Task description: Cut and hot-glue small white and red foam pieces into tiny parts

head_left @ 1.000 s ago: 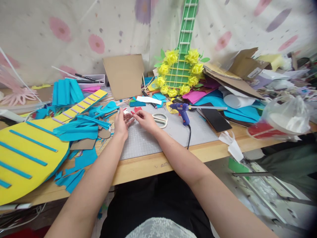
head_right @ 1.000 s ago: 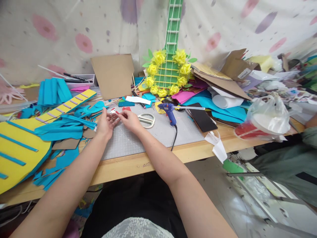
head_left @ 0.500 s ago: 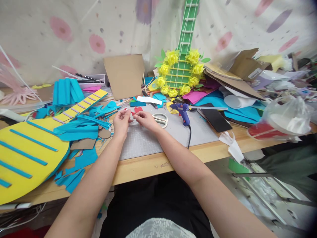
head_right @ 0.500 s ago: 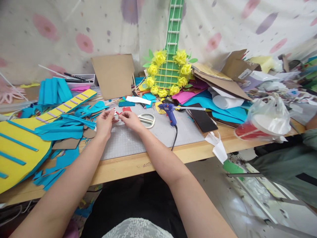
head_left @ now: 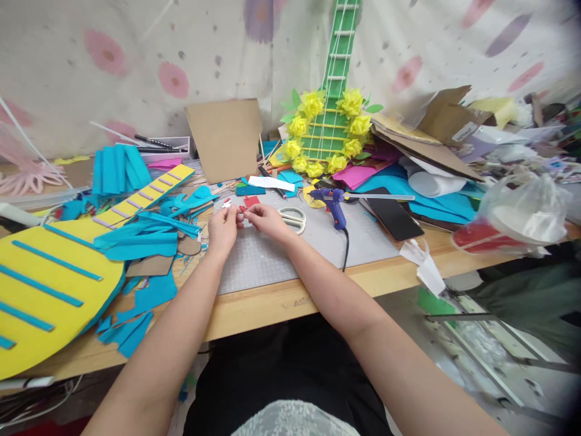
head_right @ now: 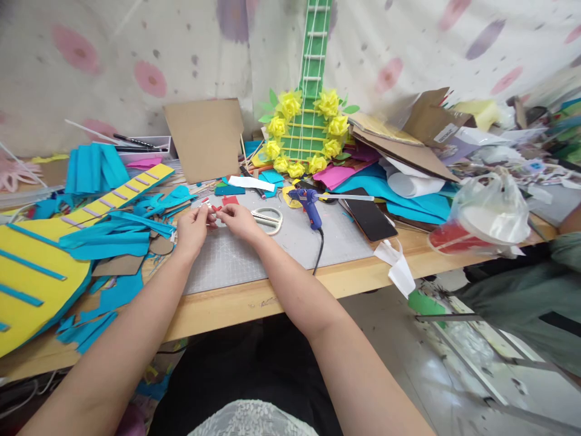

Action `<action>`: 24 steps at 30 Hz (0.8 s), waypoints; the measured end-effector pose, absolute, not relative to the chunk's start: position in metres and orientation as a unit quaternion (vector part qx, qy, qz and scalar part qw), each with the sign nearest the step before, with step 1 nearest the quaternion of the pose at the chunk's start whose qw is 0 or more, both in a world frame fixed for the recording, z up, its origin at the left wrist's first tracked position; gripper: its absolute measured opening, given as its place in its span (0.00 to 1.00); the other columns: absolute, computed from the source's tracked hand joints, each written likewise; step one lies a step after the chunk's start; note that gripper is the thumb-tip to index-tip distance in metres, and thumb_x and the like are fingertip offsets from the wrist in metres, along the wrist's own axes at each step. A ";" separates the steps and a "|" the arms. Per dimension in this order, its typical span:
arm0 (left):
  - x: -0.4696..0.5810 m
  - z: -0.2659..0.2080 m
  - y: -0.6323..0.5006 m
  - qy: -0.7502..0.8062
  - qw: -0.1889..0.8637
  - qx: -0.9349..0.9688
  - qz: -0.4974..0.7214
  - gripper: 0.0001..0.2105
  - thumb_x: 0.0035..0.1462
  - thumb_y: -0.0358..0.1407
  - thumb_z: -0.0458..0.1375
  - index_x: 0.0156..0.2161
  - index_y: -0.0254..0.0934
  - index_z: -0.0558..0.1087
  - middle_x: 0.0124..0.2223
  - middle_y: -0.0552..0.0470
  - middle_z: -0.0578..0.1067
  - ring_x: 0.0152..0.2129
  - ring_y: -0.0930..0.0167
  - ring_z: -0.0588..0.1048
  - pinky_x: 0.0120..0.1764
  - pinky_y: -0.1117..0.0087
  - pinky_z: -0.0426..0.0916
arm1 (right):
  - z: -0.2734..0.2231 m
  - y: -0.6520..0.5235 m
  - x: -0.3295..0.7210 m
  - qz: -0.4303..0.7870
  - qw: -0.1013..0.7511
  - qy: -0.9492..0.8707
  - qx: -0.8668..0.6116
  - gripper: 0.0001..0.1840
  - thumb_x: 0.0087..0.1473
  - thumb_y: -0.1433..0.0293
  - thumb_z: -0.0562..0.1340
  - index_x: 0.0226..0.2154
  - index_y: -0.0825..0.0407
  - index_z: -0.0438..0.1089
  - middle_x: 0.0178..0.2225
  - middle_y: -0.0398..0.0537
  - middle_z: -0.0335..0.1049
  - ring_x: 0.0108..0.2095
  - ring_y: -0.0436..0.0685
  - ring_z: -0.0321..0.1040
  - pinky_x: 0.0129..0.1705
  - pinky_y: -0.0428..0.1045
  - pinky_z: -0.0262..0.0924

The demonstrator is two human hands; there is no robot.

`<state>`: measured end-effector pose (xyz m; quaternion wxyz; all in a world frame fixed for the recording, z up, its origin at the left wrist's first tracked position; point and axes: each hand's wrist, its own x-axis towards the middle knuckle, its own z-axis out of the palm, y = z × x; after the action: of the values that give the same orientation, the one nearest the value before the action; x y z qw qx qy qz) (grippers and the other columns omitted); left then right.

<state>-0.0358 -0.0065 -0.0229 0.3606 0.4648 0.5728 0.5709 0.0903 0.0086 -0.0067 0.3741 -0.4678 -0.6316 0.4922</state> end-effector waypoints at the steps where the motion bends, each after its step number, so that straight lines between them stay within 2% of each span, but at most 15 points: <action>1: -0.037 -0.024 -0.006 0.570 0.356 0.474 0.568 0.14 0.53 0.44 0.55 0.27 0.34 0.73 0.22 0.54 0.71 0.15 0.76 0.68 0.21 0.74 0.64 | -0.005 0.009 0.091 0.514 0.370 -0.615 -0.469 0.09 0.51 0.67 0.58 0.23 0.54 0.62 0.18 0.36 0.60 0.18 0.44 0.55 0.22 0.43 0.50; 5: -0.035 -0.022 -0.006 0.576 0.363 0.461 0.569 0.12 0.51 0.42 0.56 0.27 0.34 0.73 0.22 0.54 0.70 0.15 0.77 0.67 0.21 0.75 0.64 | -0.002 0.008 0.094 0.574 0.374 -0.577 -0.445 0.11 0.52 0.67 0.58 0.22 0.54 0.62 0.16 0.35 0.58 0.16 0.43 0.53 0.19 0.42 0.48; 15: -0.025 -0.002 -0.014 0.505 0.489 0.369 0.608 0.11 0.41 0.41 0.64 0.25 0.34 0.71 0.22 0.56 0.67 0.16 0.81 0.63 0.20 0.78 0.66 | 0.002 0.005 0.098 0.631 0.358 -0.560 -0.400 0.11 0.51 0.65 0.61 0.23 0.55 0.64 0.16 0.35 0.59 0.17 0.42 0.54 0.20 0.41 0.49; 24: -0.026 -0.004 -0.014 0.484 0.527 0.359 0.600 0.11 0.43 0.40 0.64 0.26 0.34 0.70 0.21 0.58 0.66 0.16 0.80 0.64 0.23 0.77 0.68 | 0.002 0.004 0.098 0.638 0.349 -0.572 -0.379 0.11 0.53 0.65 0.59 0.23 0.55 0.63 0.18 0.36 0.60 0.17 0.42 0.54 0.20 0.41 0.50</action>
<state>-0.0265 -0.0136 -0.0044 0.5266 0.3589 0.4836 0.6000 0.0985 0.0041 0.0022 0.3494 -0.3786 -0.5718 0.6385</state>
